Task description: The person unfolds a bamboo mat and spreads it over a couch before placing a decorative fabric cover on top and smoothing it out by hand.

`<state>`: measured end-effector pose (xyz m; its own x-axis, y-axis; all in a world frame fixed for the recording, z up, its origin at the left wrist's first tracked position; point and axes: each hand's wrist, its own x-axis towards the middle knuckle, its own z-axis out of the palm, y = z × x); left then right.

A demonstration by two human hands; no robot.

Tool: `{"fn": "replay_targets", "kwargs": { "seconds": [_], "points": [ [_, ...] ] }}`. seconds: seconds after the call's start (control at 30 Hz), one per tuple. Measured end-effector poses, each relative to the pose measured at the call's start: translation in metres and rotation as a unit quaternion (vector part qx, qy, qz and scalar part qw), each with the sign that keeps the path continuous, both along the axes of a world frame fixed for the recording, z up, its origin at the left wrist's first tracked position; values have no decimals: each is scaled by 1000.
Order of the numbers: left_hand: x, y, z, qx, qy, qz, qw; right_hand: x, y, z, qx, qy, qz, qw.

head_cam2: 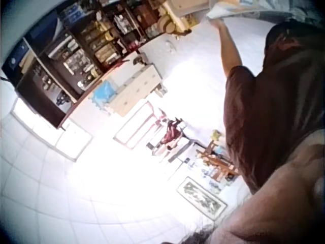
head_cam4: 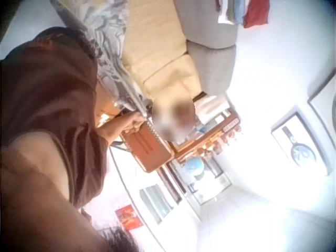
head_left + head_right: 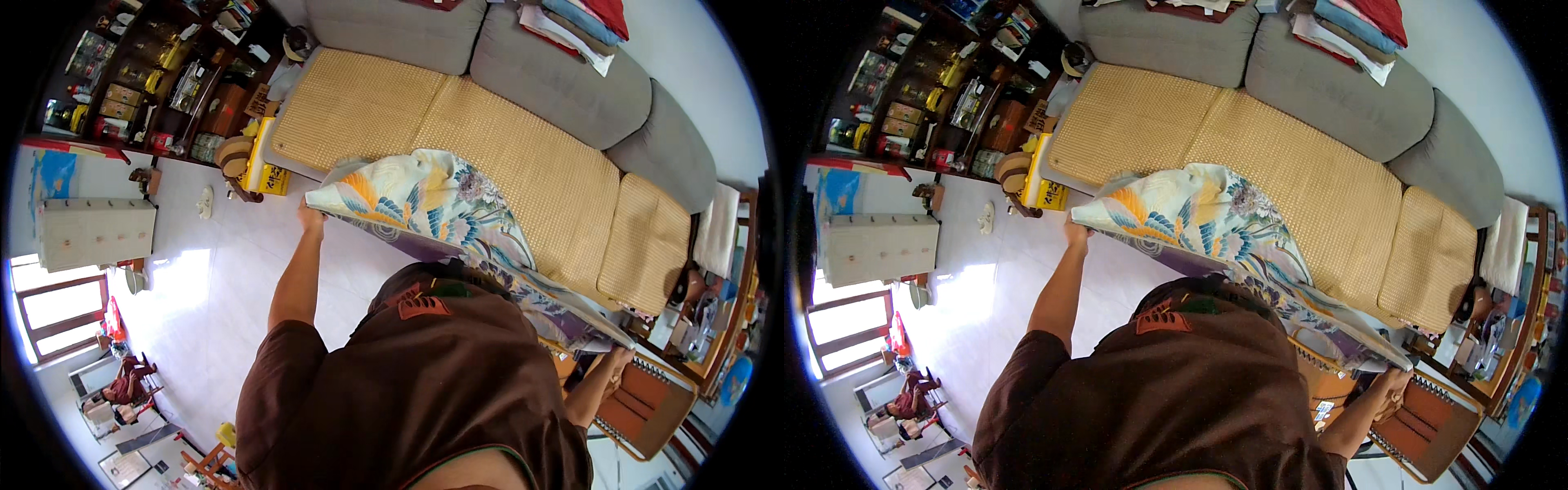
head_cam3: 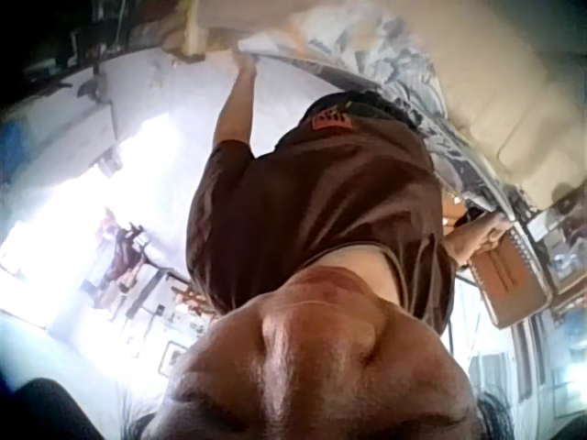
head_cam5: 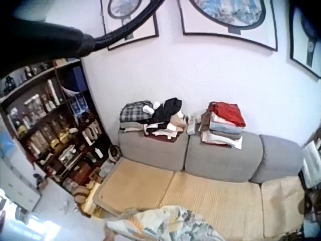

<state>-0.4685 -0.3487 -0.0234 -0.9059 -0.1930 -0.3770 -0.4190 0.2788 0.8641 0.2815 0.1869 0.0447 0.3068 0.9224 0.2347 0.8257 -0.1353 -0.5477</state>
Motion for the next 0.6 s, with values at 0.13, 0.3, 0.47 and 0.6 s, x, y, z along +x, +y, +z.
{"fn": "replay_targets", "kwargs": {
  "seconds": [0.13,0.3,0.47,0.6],
  "points": [
    [5,9,-7,15,-18,-17,1000,-2,6,-4,-1,0,3,1000],
    [7,25,-12,14,-25,-29,999,4,2,-15,-5,-4,-6,1000],
    [10,19,-17,53,-22,-53,997,-5,5,-12,-11,-15,0,1000],
    [12,24,-17,34,-17,-40,998,3,1,-14,-14,-19,-8,1000]
  ]
}}
